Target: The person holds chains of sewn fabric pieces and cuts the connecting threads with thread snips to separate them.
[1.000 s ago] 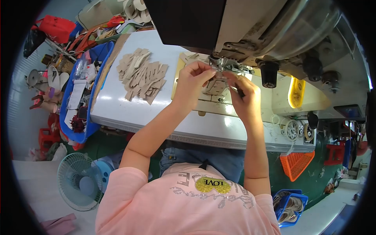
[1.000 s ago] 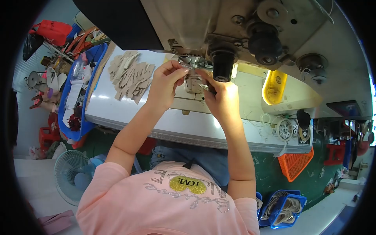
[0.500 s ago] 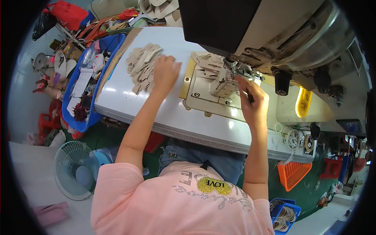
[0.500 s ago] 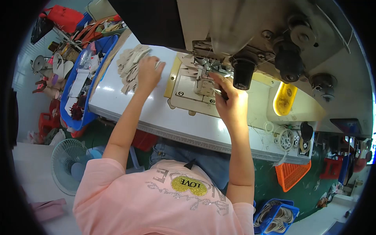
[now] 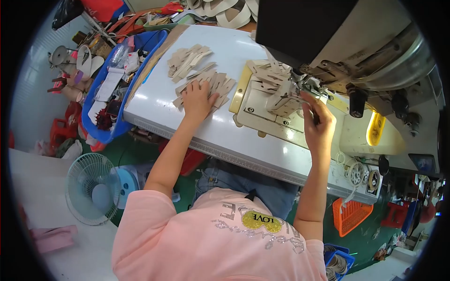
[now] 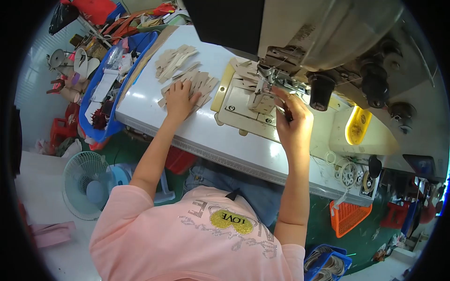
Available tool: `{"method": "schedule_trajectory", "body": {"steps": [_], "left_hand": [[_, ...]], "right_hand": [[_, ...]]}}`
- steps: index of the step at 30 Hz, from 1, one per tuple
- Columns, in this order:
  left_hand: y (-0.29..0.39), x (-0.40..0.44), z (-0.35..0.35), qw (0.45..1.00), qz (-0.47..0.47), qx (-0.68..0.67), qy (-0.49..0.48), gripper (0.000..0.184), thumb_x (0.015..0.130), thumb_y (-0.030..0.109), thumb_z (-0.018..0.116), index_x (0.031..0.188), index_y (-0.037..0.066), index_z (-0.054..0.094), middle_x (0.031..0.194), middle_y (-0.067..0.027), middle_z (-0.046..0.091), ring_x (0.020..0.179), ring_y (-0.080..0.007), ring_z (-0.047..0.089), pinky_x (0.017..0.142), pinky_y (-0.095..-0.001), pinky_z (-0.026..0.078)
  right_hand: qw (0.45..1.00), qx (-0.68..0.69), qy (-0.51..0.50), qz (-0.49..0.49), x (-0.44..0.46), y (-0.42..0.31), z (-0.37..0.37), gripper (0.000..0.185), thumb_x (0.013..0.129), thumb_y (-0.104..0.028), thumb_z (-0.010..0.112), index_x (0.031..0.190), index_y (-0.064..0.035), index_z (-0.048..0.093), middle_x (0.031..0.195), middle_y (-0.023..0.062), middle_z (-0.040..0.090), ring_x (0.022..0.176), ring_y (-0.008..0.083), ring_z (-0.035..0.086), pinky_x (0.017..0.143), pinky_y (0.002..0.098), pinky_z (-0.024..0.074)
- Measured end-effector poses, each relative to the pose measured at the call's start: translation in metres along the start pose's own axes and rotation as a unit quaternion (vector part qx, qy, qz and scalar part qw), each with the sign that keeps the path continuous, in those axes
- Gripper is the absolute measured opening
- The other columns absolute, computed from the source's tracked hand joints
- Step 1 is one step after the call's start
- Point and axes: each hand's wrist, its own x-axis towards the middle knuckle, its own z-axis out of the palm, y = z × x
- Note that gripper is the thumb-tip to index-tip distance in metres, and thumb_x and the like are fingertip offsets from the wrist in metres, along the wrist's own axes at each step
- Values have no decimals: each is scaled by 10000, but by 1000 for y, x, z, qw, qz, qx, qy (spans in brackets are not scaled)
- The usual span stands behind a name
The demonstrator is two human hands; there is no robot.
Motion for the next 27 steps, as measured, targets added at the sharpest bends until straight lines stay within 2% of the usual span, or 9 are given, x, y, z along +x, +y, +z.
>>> {"method": "schedule_trajectory", "body": {"steps": [4,5,8,9,12,15,18,21,27], "left_hand": [[-6,-4,-13,998,0,-55,11,347,739,363,639,915,72,568,920,-121,514,891,-301,473,722,-420,389],[-13,3,-14,997,-6,-83,7,342,745,360,633,907,64,574,895,-126,520,875,-306,479,715,-416,395],[-31,19,-6,993,-28,-109,30,350,752,360,629,882,38,585,844,-137,537,831,-315,506,701,-399,421],[-35,25,-4,992,-36,-109,44,356,753,362,631,874,30,587,831,-140,542,818,-318,516,697,-393,430],[-41,35,-8,973,-114,-159,-126,403,717,380,668,884,24,578,888,-149,571,841,-306,551,701,-382,450],[-45,49,-10,944,-156,-195,-217,465,665,393,709,917,28,568,914,-152,597,863,-275,577,710,-357,458],[-47,55,-9,943,-116,-215,-228,506,631,393,730,938,31,555,894,-145,612,847,-272,585,703,-345,457],[-43,60,-9,934,-91,-220,-264,474,623,314,747,953,26,564,910,-164,607,859,-259,584,738,-335,458],[-41,79,-3,927,-36,-144,-344,445,595,294,759,879,25,546,878,-147,598,827,-254,573,692,-347,450]], "right_hand": [[999,-13,22,-30,-1,3,5,319,706,121,563,976,-33,632,740,44,576,524,77,457,466,211,357],[994,-79,19,-69,-5,6,5,316,719,88,590,1011,-33,601,706,37,531,484,74,403,435,220,333],[987,-64,106,-102,-34,15,36,337,713,62,614,1029,-42,558,712,44,509,485,86,420,421,238,337],[992,-67,73,-77,-49,19,45,350,703,61,619,1027,-44,541,736,54,517,495,110,452,422,253,359],[996,-37,-73,-19,-88,31,72,325,649,67,625,943,-43,543,776,74,540,558,202,549,464,295,437],[987,-101,-100,-71,-112,48,88,229,667,69,599,862,-45,565,716,91,532,571,212,548,501,292,434],[994,-46,-102,-21,-109,42,86,189,666,47,609,829,-41,571,708,94,514,573,246,544,522,307,446],[991,-59,-120,-17,-107,42,85,182,668,42,606,825,-39,566,715,91,515,585,257,551,536,315,454],[967,-119,-208,-87,-96,32,116,242,641,5,614,867,-56,552,826,80,525,656,257,573,547,340,467]]}}
